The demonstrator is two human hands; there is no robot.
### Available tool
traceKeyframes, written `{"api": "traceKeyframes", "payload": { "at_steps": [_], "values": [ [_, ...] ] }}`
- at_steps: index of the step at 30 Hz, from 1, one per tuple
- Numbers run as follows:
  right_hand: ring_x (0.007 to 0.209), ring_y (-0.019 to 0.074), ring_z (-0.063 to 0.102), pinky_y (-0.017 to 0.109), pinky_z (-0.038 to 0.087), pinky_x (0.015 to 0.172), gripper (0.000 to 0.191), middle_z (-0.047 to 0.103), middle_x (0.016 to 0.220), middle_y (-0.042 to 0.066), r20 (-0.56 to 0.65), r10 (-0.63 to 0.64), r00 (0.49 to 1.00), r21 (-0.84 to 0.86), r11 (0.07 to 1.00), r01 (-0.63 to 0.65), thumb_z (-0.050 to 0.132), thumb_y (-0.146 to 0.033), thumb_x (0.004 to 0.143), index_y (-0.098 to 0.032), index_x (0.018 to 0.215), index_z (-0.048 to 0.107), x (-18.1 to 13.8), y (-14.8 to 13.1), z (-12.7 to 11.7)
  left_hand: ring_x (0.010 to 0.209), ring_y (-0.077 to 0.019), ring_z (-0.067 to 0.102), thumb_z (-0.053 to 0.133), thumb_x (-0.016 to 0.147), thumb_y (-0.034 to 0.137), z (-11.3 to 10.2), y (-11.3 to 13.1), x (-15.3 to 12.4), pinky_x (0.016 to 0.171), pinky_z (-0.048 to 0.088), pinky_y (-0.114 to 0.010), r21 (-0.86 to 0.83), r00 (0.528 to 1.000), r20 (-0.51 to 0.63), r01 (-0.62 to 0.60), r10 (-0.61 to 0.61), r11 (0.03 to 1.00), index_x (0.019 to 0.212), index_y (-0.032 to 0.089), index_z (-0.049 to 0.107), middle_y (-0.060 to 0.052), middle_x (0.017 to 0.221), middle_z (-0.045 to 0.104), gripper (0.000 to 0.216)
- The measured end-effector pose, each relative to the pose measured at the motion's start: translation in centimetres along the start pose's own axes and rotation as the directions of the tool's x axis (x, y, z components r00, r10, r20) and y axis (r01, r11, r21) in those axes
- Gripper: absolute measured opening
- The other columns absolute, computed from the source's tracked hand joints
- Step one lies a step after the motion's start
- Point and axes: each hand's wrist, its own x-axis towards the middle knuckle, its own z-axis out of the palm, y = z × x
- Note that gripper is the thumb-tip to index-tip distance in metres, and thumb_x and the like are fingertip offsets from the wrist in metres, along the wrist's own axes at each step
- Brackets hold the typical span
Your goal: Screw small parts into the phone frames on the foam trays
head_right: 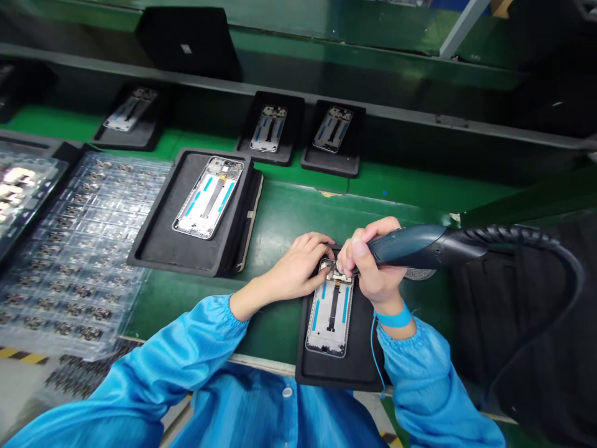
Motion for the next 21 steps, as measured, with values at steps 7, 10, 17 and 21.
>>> {"api": "traceKeyframes", "payload": {
  "at_steps": [7, 10, 17, 21],
  "values": [
    [0.04, 0.0137, 0.046, 0.032, 0.051, 0.041, 0.043, 0.058, 0.069, -0.014, 0.066, -0.013, 0.998, -0.014, 1.0, 0.014, 0.096, -0.054, 0.118, -0.035, 0.112, 0.058, -0.4, 0.2, 0.0, 0.171, -0.045, 0.066, 0.067, 0.12, 0.026, -0.1, -0.3, 0.4, 0.148, 0.057, -0.074, -0.011, 1.0, 0.007, -0.004, 0.004, 1.0, 0.142, 0.024, 0.079, -0.023, 0.171, 0.077, 0.025],
    [0.047, 0.0135, 0.053, 0.032, 0.054, 0.048, 0.037, 0.061, 0.074, -0.013, 0.167, 0.033, 0.985, -0.053, 0.998, -0.025, 0.093, -0.046, 0.12, -0.033, 0.113, 0.059, -1.0, 0.4, -0.3, 0.177, -0.044, 0.063, 0.062, 0.123, 0.026, 0.0, 0.6, -0.2, 0.15, 0.057, -0.072, -0.005, 0.997, -0.055, 0.049, -0.049, 0.999, 0.151, 0.022, 0.076, -0.024, 0.178, 0.073, 0.031],
    [0.052, 0.0139, 0.058, 0.031, 0.054, 0.052, 0.034, 0.063, 0.078, -0.012, 0.168, 0.047, 0.985, -0.087, 0.996, -0.033, 0.094, -0.043, 0.119, -0.033, 0.112, 0.063, -1.8, 1.3, -0.5, 0.201, -0.0579, 0.034, 0.078, 0.119, 0.087, 3.3, 7.6, -8.9, 0.159, 0.041, -0.081, 0.166, 0.999, 0.027, 0.023, -0.028, 0.986, 0.196, 0.007, 0.045, -0.04, 0.208, 0.041, 0.116],
    [0.049, 0.0158, 0.059, 0.033, 0.054, 0.049, 0.026, 0.066, 0.075, -0.011, 0.076, -0.017, 0.997, -0.042, 0.999, 0.02, 0.095, -0.035, 0.116, -0.036, 0.114, 0.069, -2.1, 0.5, 0.1, 0.204, -0.0512, 0.032, 0.077, 0.123, 0.083, 4.1, 7.5, -11.1, 0.162, 0.037, -0.078, 0.287, 0.976, 0.219, -0.062, -0.002, 0.956, 0.203, 0.016, 0.049, -0.03, 0.212, 0.041, 0.108]
  ]
}}
